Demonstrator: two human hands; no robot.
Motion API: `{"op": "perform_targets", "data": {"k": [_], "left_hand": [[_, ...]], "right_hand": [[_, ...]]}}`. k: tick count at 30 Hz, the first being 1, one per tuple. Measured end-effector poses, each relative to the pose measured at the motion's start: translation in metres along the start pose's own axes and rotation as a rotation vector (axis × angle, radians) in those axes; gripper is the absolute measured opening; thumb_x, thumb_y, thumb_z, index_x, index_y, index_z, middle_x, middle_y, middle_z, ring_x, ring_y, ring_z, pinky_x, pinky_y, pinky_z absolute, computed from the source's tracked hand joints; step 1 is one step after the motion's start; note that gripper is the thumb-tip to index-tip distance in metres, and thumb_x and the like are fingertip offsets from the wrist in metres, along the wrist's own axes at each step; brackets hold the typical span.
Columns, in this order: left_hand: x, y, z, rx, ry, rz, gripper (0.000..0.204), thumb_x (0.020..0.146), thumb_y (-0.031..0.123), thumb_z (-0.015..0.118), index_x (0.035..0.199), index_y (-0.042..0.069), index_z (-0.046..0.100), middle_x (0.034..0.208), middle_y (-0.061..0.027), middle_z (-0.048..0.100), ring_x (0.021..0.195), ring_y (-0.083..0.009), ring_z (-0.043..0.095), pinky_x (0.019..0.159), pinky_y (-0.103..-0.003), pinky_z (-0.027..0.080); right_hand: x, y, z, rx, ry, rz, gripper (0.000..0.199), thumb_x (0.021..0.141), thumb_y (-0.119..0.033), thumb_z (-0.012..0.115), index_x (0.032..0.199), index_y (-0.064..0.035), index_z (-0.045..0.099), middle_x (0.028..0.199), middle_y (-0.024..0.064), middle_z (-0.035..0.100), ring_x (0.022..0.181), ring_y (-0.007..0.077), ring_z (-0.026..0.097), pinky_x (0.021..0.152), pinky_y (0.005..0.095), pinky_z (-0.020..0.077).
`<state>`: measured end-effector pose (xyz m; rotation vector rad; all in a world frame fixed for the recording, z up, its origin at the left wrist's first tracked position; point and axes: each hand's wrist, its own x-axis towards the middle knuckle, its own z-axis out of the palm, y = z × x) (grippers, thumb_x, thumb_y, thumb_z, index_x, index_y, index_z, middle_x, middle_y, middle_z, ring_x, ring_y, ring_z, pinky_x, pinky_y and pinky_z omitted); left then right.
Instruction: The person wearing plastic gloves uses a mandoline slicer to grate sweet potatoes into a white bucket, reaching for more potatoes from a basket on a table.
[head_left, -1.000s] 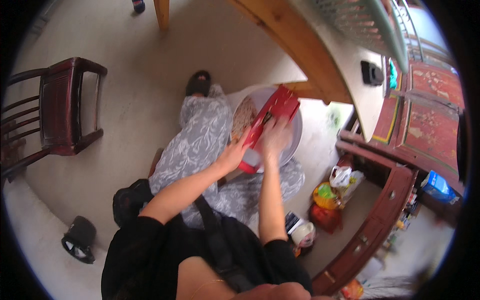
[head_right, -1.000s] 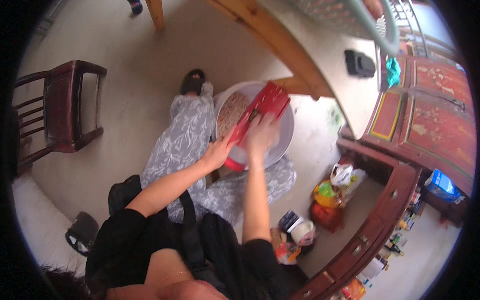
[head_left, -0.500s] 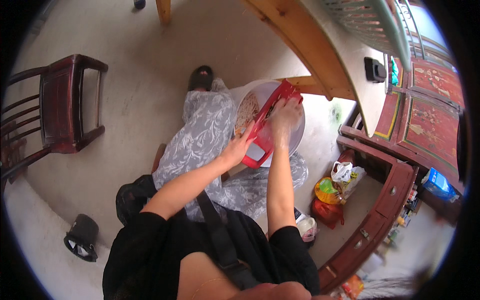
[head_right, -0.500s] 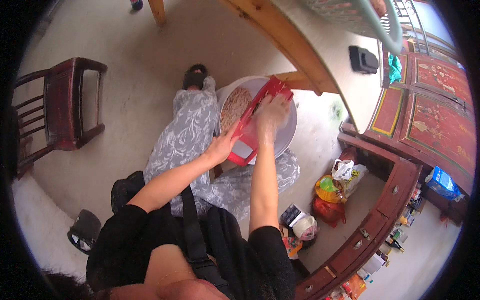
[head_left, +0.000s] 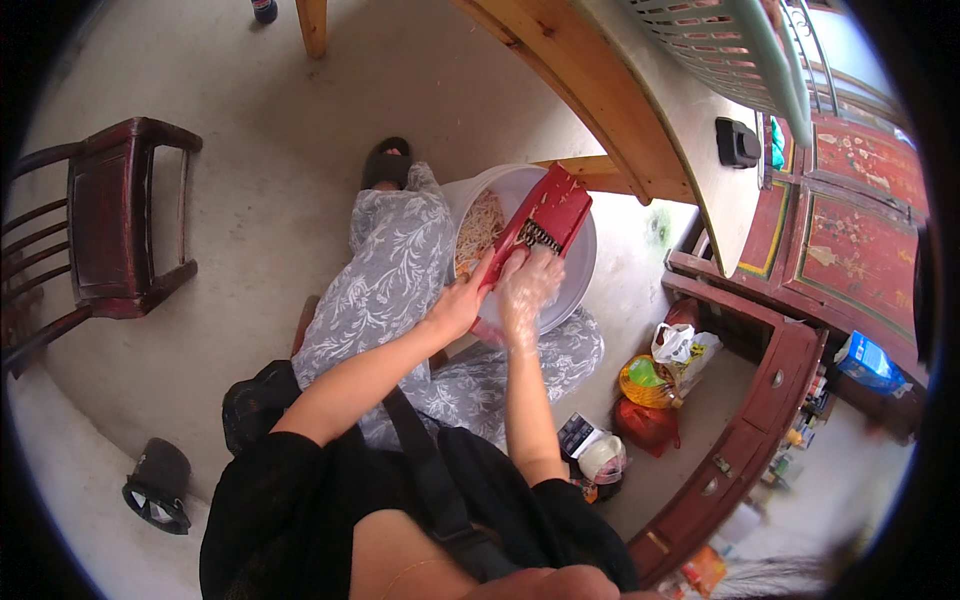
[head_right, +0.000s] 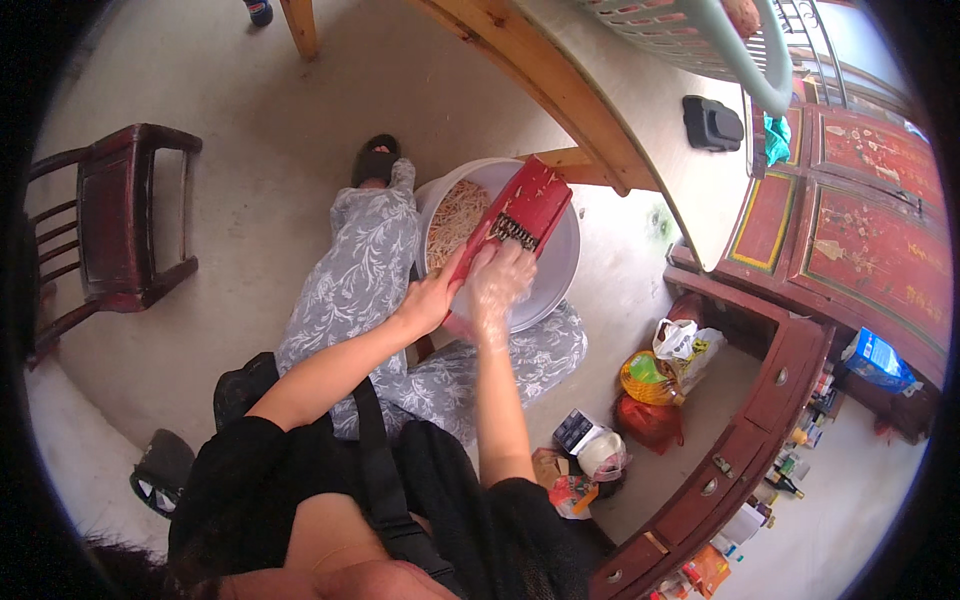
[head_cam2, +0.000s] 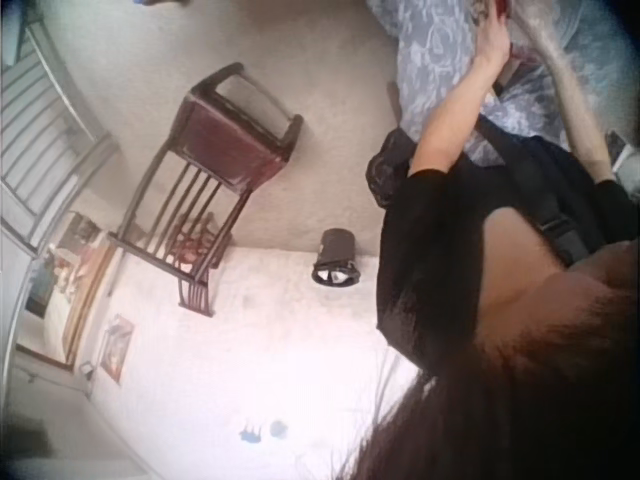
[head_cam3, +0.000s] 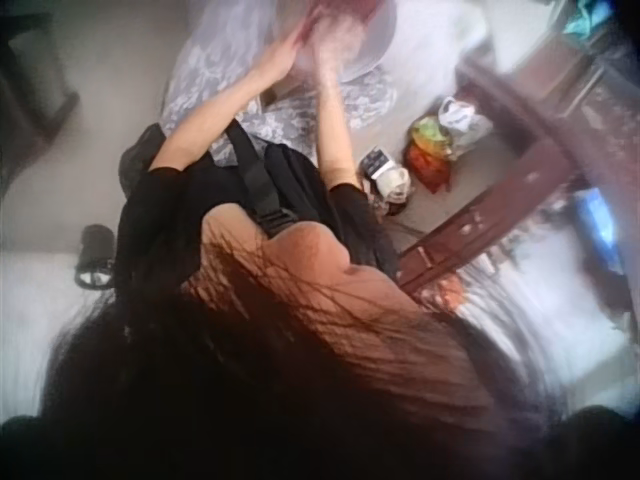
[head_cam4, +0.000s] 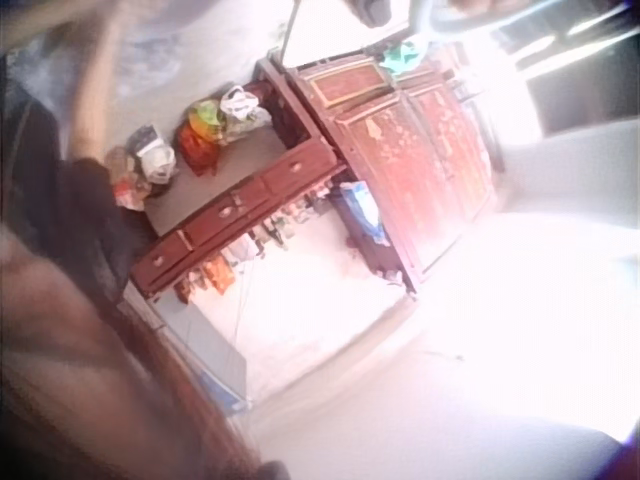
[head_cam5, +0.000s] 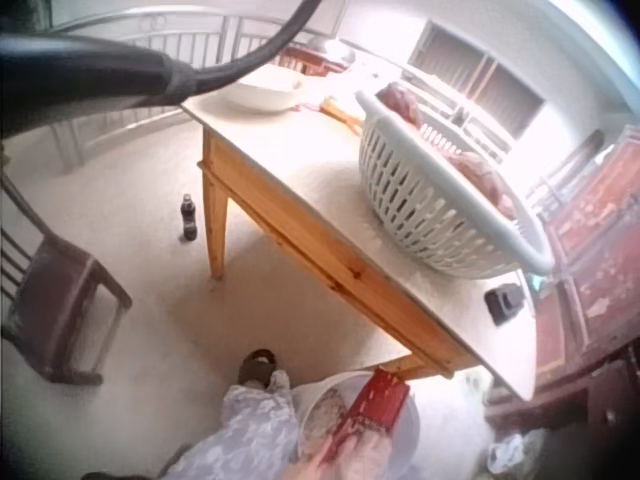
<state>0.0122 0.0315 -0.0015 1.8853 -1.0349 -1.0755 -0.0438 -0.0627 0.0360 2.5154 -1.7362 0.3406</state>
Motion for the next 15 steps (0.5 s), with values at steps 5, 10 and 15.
{"op": "perform_targets", "data": {"k": [5,10,15], "left_hand": [[-0.005,0.005,0.003,-0.024,0.021,0.074,0.061,0.091,0.025,0.045,0.142,0.023,0.013,0.093,-0.029,0.057,0.076,-0.0484,0.057,0.065,-0.053,0.048],[-0.007,0.0,-0.006,0.034,-0.034,-0.029,0.061,0.091,0.025,0.046,0.142,0.023,0.013,0.094,-0.0267,0.059,0.074,-0.0462,0.058,0.064,-0.053,0.048],[-0.003,0.011,-0.005,0.016,-0.05,0.017,0.062,0.09,0.023,0.046,0.142,0.024,0.012,0.102,-0.0246,0.058,0.078,-0.0463,0.058,0.066,-0.053,0.048]], "right_hand": [[0.082,0.024,0.015,-0.188,0.083,-0.095,0.026,0.087,-0.019,0.045,0.097,0.0021,0.055,0.099,0.0247,0.055,0.093,0.0386,0.052,0.082,0.0489,0.0406],[0.038,0.019,0.026,-0.139,0.165,-0.218,0.024,0.086,-0.018,0.044,0.093,0.0018,0.056,0.098,0.0218,0.059,0.096,0.0368,0.054,0.084,0.0448,0.0416],[0.046,0.019,0.016,-0.133,-0.029,0.039,0.023,0.084,-0.018,0.047,0.092,0.0007,0.056,0.096,0.0207,0.059,0.096,0.0345,0.054,0.083,0.0446,0.0411]]}}
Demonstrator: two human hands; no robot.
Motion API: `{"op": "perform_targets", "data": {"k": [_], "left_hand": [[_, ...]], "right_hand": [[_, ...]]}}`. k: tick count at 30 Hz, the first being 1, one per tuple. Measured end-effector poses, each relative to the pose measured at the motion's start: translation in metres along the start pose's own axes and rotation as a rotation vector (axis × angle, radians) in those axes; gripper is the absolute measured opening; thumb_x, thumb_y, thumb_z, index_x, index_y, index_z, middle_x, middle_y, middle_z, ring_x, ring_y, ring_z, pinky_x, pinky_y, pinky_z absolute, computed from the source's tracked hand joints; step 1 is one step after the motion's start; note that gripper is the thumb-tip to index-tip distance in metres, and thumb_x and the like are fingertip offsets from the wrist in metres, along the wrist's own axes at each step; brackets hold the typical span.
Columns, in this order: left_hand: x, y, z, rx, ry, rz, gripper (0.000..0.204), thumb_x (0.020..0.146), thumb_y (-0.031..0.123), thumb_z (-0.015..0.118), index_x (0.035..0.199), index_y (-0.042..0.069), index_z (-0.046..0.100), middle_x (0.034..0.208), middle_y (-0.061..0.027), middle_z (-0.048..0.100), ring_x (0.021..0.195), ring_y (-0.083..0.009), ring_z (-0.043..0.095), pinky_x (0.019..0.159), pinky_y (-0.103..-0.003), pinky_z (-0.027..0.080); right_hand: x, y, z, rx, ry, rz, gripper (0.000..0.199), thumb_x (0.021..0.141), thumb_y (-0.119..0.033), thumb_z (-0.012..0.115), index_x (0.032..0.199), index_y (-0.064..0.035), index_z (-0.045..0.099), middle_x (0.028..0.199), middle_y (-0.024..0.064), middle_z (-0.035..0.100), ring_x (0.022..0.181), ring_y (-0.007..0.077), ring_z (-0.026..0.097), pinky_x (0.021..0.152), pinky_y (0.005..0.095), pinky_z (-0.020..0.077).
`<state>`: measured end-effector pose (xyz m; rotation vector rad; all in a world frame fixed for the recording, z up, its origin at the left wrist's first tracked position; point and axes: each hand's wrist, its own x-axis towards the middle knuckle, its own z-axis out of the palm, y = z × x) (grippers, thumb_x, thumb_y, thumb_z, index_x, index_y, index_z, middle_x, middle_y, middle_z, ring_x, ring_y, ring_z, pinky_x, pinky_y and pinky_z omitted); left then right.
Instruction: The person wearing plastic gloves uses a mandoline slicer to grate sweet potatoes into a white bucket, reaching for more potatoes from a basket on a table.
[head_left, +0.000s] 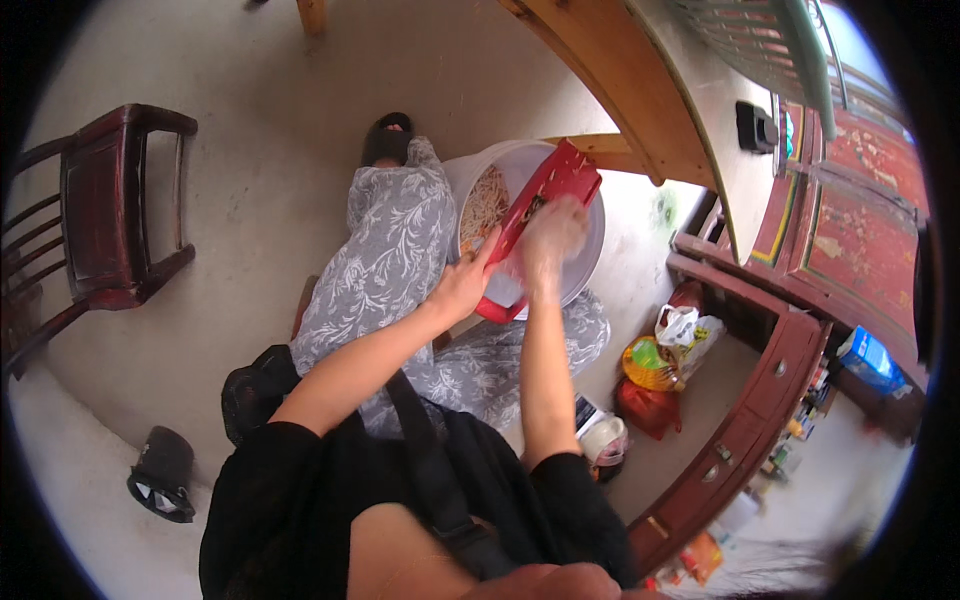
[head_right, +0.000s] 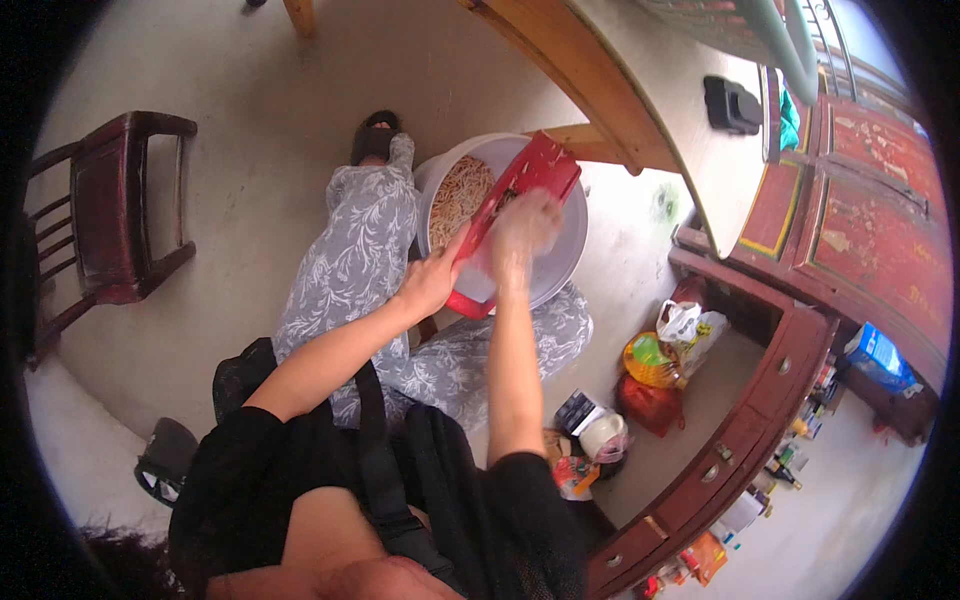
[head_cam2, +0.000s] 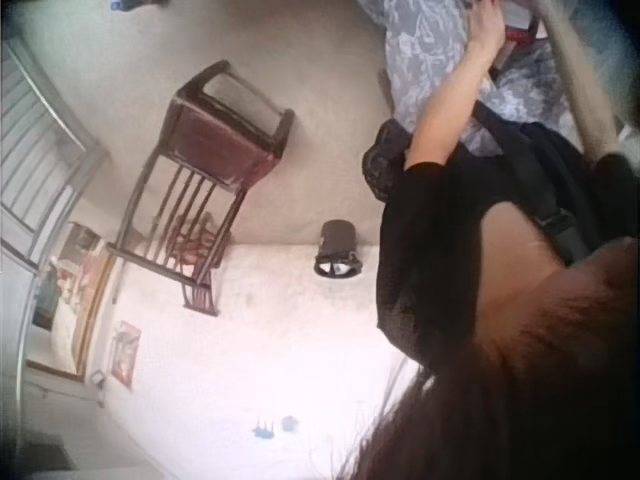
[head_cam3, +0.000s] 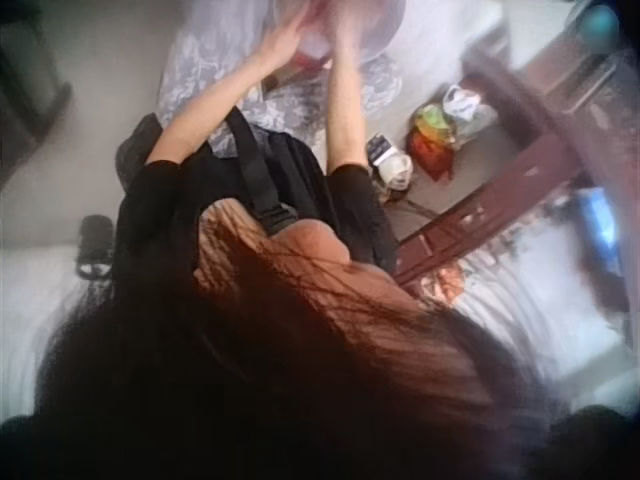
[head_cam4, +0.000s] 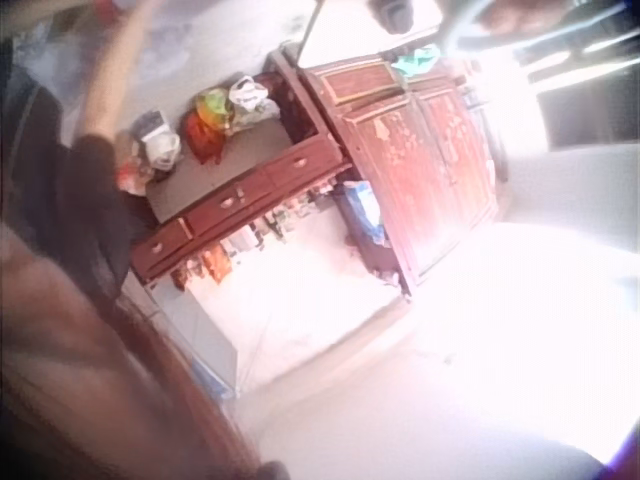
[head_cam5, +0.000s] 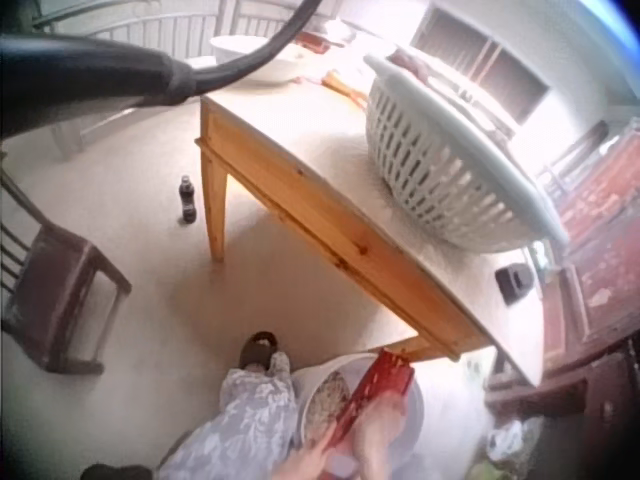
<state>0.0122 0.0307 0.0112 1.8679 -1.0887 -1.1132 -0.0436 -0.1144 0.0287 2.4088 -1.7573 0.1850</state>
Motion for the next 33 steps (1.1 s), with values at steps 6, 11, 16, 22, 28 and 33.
{"op": "perform_targets", "data": {"k": [6,11,16,22,28,33], "left_hand": [[0.0,-0.008,-0.006,-0.067,0.041,0.018,0.062,0.092,0.024,0.045,0.143,0.023,0.009,0.089,-0.0323,0.056,0.074,-0.0495,0.056,0.065,-0.053,0.047],[0.006,-0.004,0.003,-0.132,-0.013,0.016,0.058,0.092,0.024,0.044,0.142,0.023,0.014,0.103,-0.0303,0.056,0.082,-0.0464,0.056,0.07,-0.051,0.047],[0.001,-0.006,-0.006,-0.042,-0.03,-0.068,0.059,0.092,0.024,0.045,0.142,0.023,0.013,0.097,-0.0299,0.057,0.082,-0.047,0.057,0.068,-0.052,0.048],[0.003,0.002,0.0,-0.059,-0.045,-0.025,0.06,0.092,0.025,0.044,0.142,0.022,0.012,0.096,-0.0292,0.057,0.078,-0.0467,0.057,0.067,-0.052,0.047],[0.003,-0.001,-0.012,-0.017,-0.033,-0.073,0.06,0.092,0.026,0.044,0.143,0.024,0.01,0.096,-0.0286,0.057,0.076,-0.0475,0.057,0.067,-0.054,0.047],[0.004,-0.002,0.005,-0.019,0.021,0.027,0.063,0.091,0.026,0.045,0.143,0.027,0.009,0.095,-0.0265,0.058,0.074,-0.0476,0.057,0.067,-0.053,0.048]], "right_hand": [[-0.01,-0.017,-0.005,0.081,0.015,0.045,0.029,0.082,-0.024,0.051,0.095,0.0018,0.057,0.096,0.0204,0.058,0.097,0.0358,0.052,0.081,0.0489,0.041],[0.052,0.0,-0.012,-0.115,-0.172,-0.012,0.032,0.08,-0.024,0.054,0.097,0.0028,0.055,0.102,0.0228,0.055,0.094,0.0379,0.052,0.08,0.0492,0.0403],[-0.016,0.006,0.011,-0.005,0.015,-0.154,0.029,0.079,-0.019,0.053,0.098,0.003,0.054,0.102,0.0235,0.055,0.094,0.0376,0.051,0.083,0.0491,0.0376],[0.034,0.002,-0.004,-0.215,0.073,-0.145,0.029,0.083,-0.013,0.043,0.102,0.0055,0.056,0.105,0.0192,0.058,0.098,0.0346,0.053,0.087,0.0443,0.0388],[-0.024,-0.01,0.005,0.079,0.017,-0.076,0.025,0.079,-0.015,0.049,0.095,0.0029,0.056,0.097,0.0235,0.057,0.093,0.0377,0.053,0.082,0.0498,0.0398],[0.009,0.006,0.021,-0.208,0.074,-0.176,0.024,0.081,-0.017,0.048,0.095,0.0005,0.057,0.093,0.0177,0.059,0.09,0.0326,0.053,0.082,0.0428,0.0402]]}}
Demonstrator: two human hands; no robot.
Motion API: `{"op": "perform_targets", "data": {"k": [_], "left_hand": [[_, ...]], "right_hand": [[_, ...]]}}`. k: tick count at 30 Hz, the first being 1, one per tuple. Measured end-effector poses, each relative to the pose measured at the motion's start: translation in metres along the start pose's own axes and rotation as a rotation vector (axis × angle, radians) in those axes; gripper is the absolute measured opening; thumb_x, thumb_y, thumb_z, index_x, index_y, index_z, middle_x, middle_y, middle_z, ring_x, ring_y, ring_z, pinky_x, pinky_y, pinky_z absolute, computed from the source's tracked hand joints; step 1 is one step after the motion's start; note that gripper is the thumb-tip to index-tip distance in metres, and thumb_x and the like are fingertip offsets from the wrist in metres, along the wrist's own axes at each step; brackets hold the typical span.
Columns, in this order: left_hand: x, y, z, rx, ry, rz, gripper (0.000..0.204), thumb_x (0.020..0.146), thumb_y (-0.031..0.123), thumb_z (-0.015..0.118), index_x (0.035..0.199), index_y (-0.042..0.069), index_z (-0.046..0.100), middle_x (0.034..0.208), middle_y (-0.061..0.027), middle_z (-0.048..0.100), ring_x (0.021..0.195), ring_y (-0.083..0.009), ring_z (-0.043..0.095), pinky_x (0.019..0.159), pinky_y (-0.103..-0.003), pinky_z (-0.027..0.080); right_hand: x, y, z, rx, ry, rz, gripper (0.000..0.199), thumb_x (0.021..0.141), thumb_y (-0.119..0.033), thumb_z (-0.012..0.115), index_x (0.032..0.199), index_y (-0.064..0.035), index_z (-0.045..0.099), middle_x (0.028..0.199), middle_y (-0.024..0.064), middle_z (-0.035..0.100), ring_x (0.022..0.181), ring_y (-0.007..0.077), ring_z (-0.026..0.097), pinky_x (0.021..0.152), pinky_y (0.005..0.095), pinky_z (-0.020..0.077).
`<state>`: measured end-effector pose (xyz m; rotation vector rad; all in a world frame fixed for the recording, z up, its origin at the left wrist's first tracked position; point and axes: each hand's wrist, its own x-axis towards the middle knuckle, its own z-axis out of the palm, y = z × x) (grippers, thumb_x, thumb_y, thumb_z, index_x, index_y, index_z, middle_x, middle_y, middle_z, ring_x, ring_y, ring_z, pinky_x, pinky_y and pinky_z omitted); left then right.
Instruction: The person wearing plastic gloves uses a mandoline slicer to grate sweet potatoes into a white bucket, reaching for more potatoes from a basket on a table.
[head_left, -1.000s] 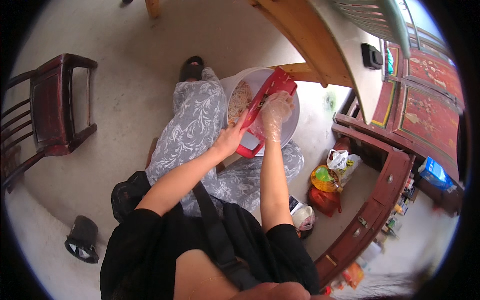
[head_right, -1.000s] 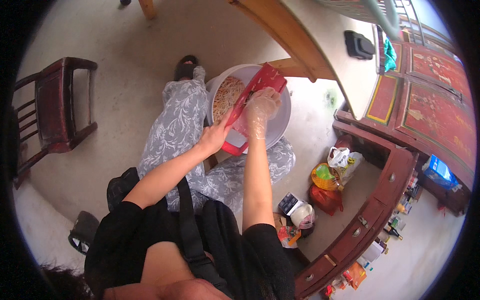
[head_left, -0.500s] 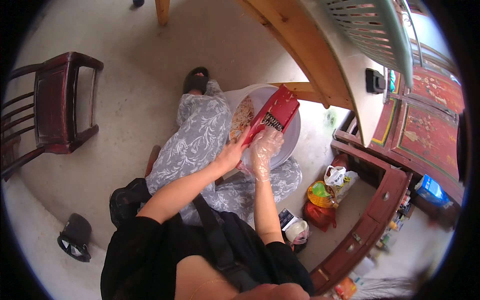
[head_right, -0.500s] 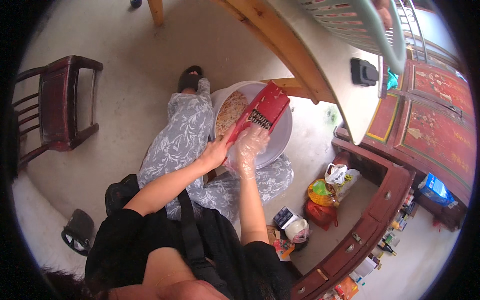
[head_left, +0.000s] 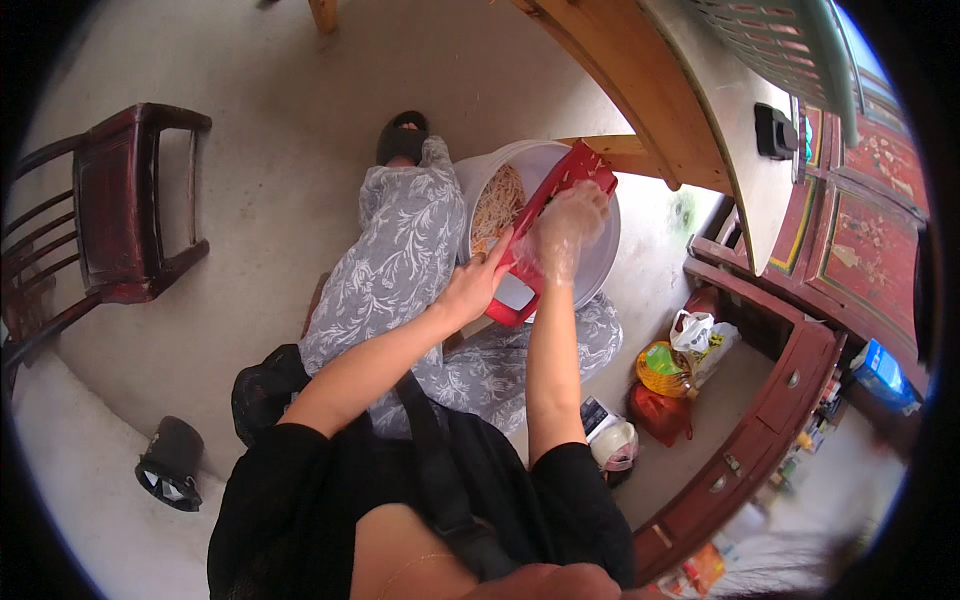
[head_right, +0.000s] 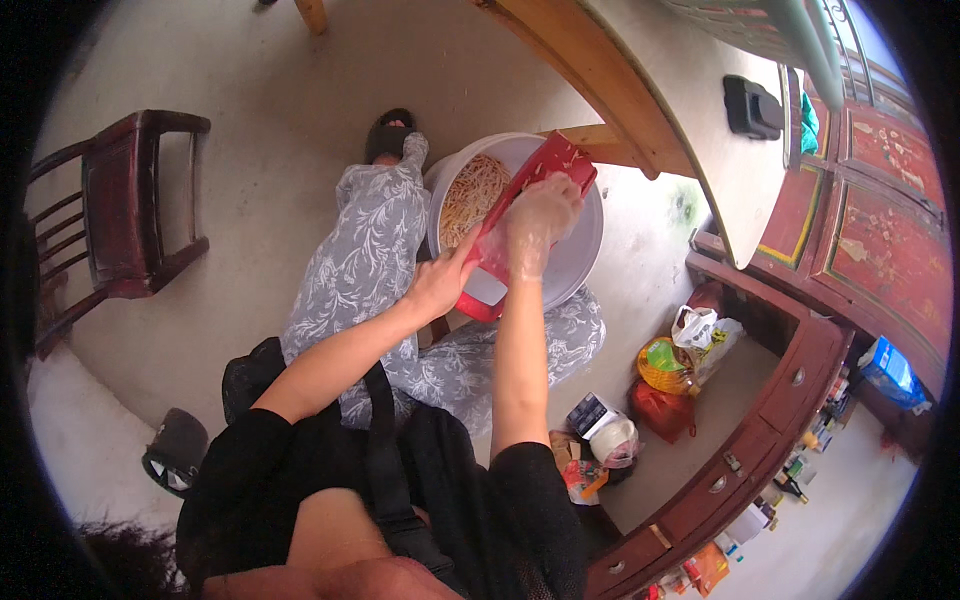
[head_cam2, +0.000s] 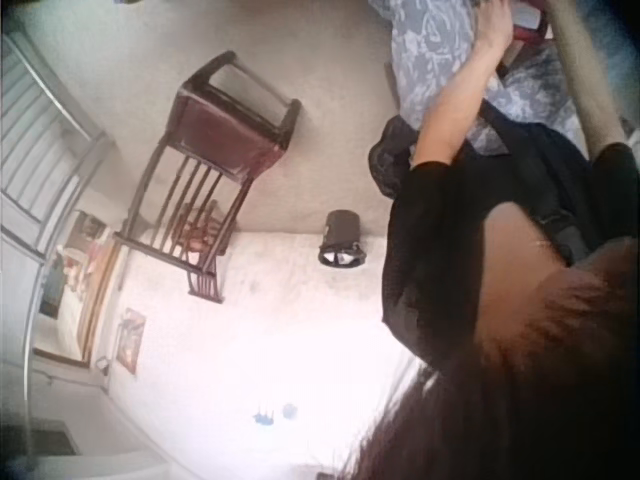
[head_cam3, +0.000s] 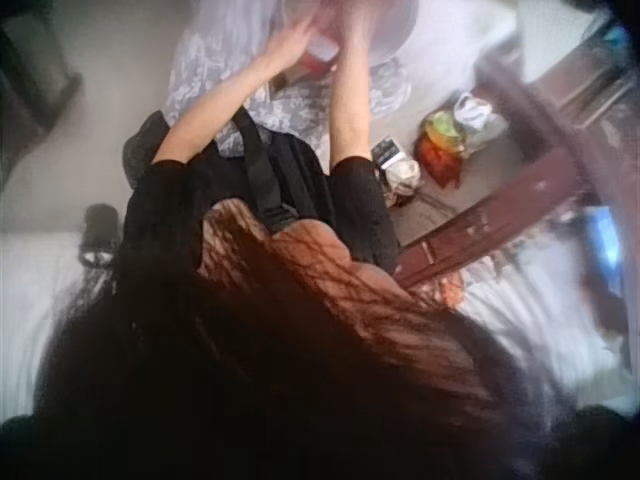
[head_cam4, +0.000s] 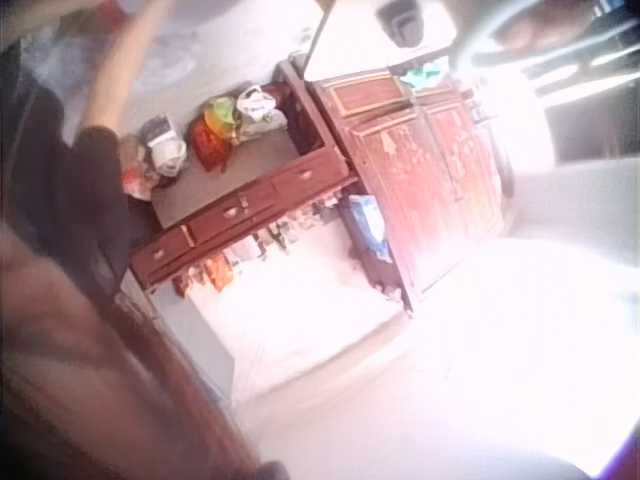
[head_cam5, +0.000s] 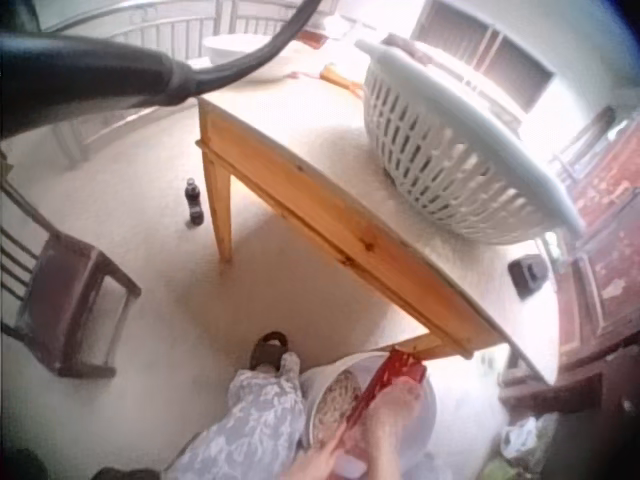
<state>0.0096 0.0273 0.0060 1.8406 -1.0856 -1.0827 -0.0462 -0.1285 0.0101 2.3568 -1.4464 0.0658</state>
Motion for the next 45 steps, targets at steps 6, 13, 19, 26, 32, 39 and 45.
{"op": "perform_targets", "data": {"k": [6,13,19,26,32,39,45], "left_hand": [[-0.003,0.002,-0.007,0.05,0.01,-0.053,0.059,0.091,0.026,0.046,0.142,0.023,0.015,0.094,-0.0273,0.059,0.076,-0.0463,0.057,0.065,-0.052,0.048],[0.003,-0.006,0.001,-0.03,0.134,0.104,0.059,0.091,0.024,0.046,0.141,0.022,0.015,0.094,-0.025,0.06,0.078,-0.0451,0.058,0.064,-0.052,0.047],[0.0,-0.003,-0.009,0.01,0.0,-0.051,0.062,0.091,0.024,0.046,0.142,0.024,0.011,0.092,-0.0263,0.059,0.075,-0.046,0.057,0.064,-0.053,0.047],[-0.006,-0.002,-0.012,0.021,-0.019,-0.066,0.061,0.091,0.025,0.044,0.142,0.027,0.011,0.092,-0.0273,0.059,0.076,-0.0483,0.057,0.066,-0.053,0.047],[-0.006,-0.002,-0.005,0.033,0.02,-0.018,0.061,0.091,0.025,0.045,0.142,0.024,0.011,0.092,-0.0276,0.059,0.077,-0.0472,0.057,0.066,-0.053,0.047],[-0.004,-0.007,-0.005,-0.025,0.08,0.018,0.062,0.091,0.024,0.047,0.142,0.024,0.012,0.09,-0.0272,0.059,0.075,-0.0452,0.058,0.064,-0.052,0.048],[0.0,0.0,-0.009,0.003,-0.06,-0.046,0.06,0.092,0.025,0.046,0.142,0.019,0.014,0.089,-0.0287,0.058,0.078,-0.0461,0.057,0.067,-0.052,0.047]], "right_hand": [[0.025,-0.013,-0.004,-0.048,-0.206,0.074,0.03,0.086,-0.021,0.042,0.102,0.0016,0.054,0.096,0.0131,0.06,0.093,0.026,0.053,0.085,0.0373,0.0398],[0.058,0.016,0.012,0.017,-0.063,0.027,0.025,0.079,-0.014,0.049,0.097,0.0019,0.055,0.096,0.0167,0.059,0.093,0.0321,0.054,0.083,0.0429,0.0414],[-0.031,-0.007,-0.006,0.33,0.01,0.07,0.026,0.075,-0.016,0.055,0.094,0.0015,0.056,0.099,0.0205,0.057,0.096,0.0346,0.053,0.085,0.0454,0.0392],[0.001,0.0,0.016,0.075,-0.01,-0.012,0.038,0.073,-0.017,0.056,0.105,0.004,0.055,0.105,0.0207,0.056,0.1,0.037,0.051,0.087,0.0471,0.0379],[0.02,-0.005,-0.034,-0.034,-0.16,-0.124,0.044,0.07,-0.018,0.058,0.108,0.0056,0.054,0.109,0.0216,0.056,0.106,0.0347,0.051,0.094,0.0462,0.0358],[-0.027,-0.017,-0.027,0.277,-0.175,0.058,0.038,0.077,-0.015,0.051,0.106,0.008,0.053,0.106,0.0227,0.056,0.104,0.0349,0.052,0.09,0.0428,0.0404],[0.044,-0.003,-0.016,0.01,-0.151,-0.066,0.035,0.073,-0.015,0.055,0.101,0.0056,0.057,0.103,0.0197,0.056,0.095,0.0302,0.054,0.082,0.0384,0.0421]]}}
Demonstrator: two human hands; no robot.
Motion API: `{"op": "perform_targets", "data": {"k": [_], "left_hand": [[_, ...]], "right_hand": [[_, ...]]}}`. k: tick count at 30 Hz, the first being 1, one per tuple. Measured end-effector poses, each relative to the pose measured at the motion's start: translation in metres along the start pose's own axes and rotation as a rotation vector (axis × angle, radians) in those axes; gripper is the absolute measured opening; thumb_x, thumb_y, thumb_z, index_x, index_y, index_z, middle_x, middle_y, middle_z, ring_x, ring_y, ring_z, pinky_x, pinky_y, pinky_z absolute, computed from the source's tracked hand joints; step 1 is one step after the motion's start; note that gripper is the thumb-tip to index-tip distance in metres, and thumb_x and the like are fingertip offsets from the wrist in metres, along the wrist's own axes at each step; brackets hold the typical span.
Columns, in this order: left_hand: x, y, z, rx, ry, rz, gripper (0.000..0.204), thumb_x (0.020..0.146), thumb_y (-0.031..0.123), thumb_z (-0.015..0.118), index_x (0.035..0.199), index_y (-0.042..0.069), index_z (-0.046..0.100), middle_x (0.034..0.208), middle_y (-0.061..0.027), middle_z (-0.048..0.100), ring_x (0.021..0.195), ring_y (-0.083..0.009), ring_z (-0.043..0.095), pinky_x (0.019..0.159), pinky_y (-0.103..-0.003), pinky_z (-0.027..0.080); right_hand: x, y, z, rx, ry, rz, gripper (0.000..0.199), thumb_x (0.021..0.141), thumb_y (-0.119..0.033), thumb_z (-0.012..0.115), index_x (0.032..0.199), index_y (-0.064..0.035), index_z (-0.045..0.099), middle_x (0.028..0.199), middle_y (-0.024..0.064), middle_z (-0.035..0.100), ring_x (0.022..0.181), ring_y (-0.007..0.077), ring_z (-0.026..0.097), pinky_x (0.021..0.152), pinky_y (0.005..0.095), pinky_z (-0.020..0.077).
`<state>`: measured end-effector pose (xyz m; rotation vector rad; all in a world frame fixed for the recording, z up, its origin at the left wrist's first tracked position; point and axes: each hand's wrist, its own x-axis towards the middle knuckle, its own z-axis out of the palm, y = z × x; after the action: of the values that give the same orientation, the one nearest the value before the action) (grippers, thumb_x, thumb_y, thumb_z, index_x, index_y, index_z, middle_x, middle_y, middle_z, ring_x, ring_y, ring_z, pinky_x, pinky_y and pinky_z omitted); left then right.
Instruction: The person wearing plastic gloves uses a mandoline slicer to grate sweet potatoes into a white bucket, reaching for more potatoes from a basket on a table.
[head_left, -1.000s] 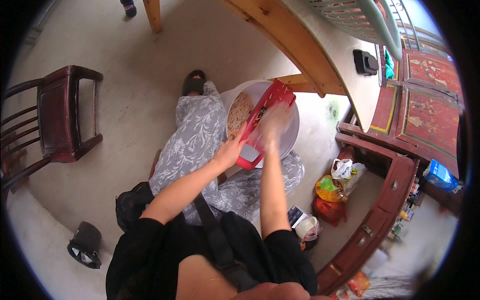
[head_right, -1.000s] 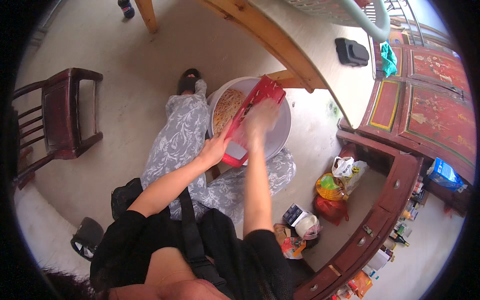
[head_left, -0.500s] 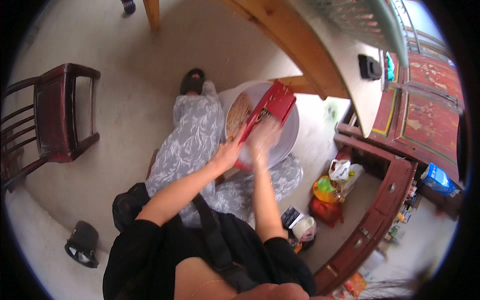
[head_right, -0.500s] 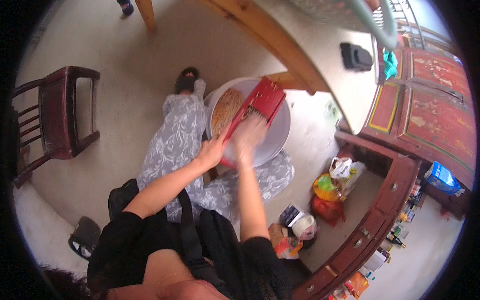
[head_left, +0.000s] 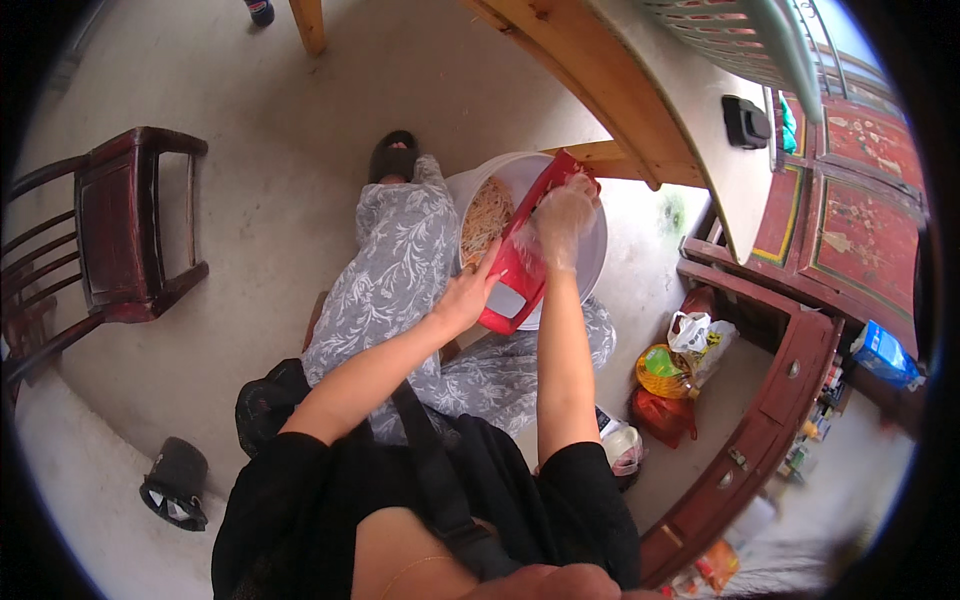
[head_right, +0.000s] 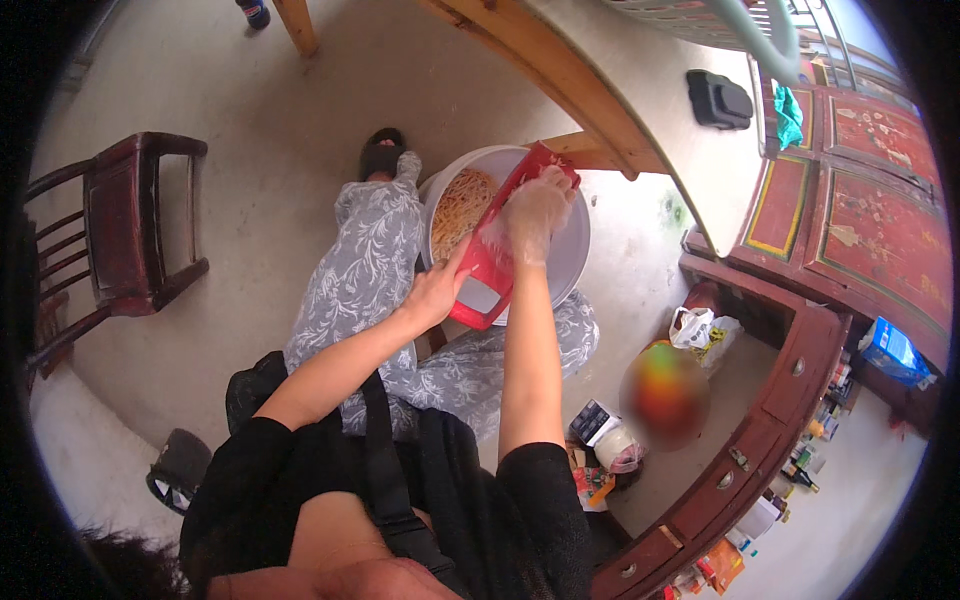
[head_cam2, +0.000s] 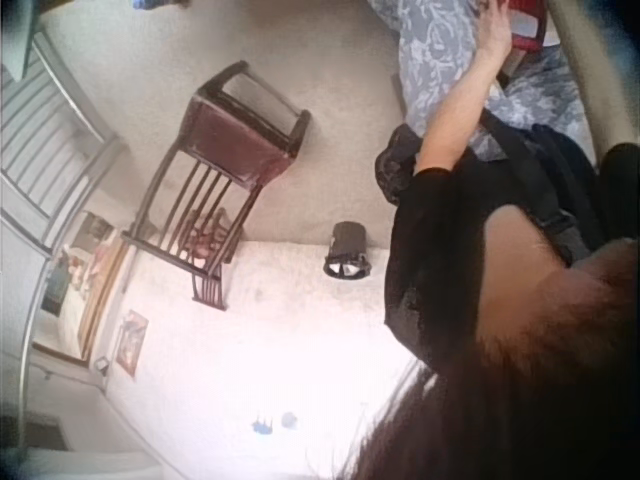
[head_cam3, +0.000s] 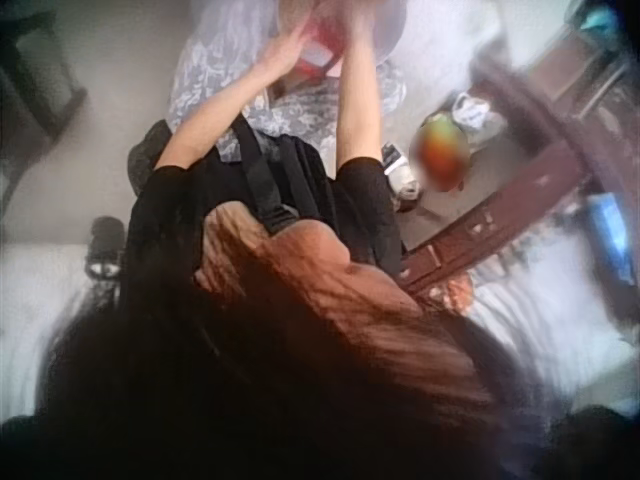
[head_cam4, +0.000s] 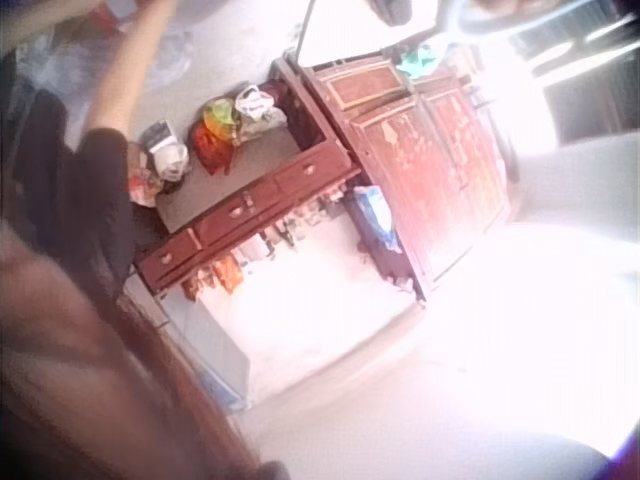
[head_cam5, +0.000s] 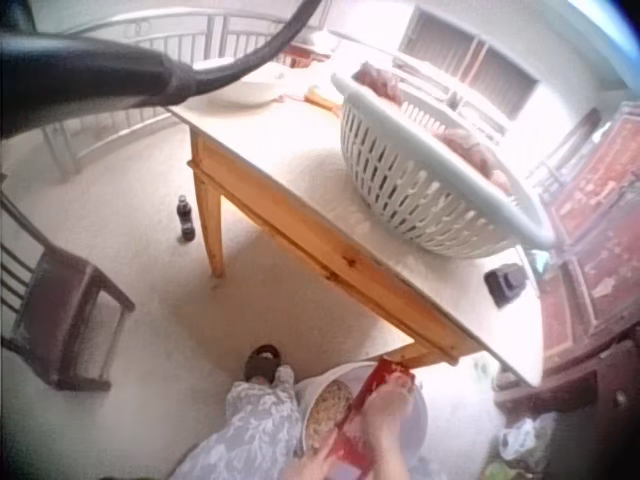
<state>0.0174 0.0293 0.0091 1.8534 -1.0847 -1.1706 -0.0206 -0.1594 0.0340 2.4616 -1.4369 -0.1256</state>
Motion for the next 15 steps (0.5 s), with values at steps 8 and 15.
{"op": "perform_targets", "data": {"k": [8,15], "left_hand": [[0.004,-0.004,0.0,0.024,0.091,0.02,0.059,0.092,0.025,0.044,0.142,0.021,0.014,0.091,-0.0297,0.058,0.077,-0.0476,0.057,0.067,-0.053,0.047],[0.0,0.002,0.005,-0.03,0.045,0.025,0.059,0.092,0.024,0.044,0.142,0.023,0.013,0.093,-0.0291,0.058,0.076,-0.0484,0.057,0.065,-0.054,0.047]], "right_hand": [[-0.061,-0.029,0.005,0.121,-0.017,0.135,0.029,0.076,-0.017,0.052,0.096,0.0028,0.054,0.096,0.0174,0.059,0.09,0.032,0.056,0.081,0.0395,0.0422],[-0.007,0.01,0.026,-0.032,0.114,-0.008,0.031,0.077,-0.014,0.05,0.102,0.0049,0.054,0.103,0.0216,0.058,0.1,0.0358,0.053,0.088,0.042,0.0401]]}}
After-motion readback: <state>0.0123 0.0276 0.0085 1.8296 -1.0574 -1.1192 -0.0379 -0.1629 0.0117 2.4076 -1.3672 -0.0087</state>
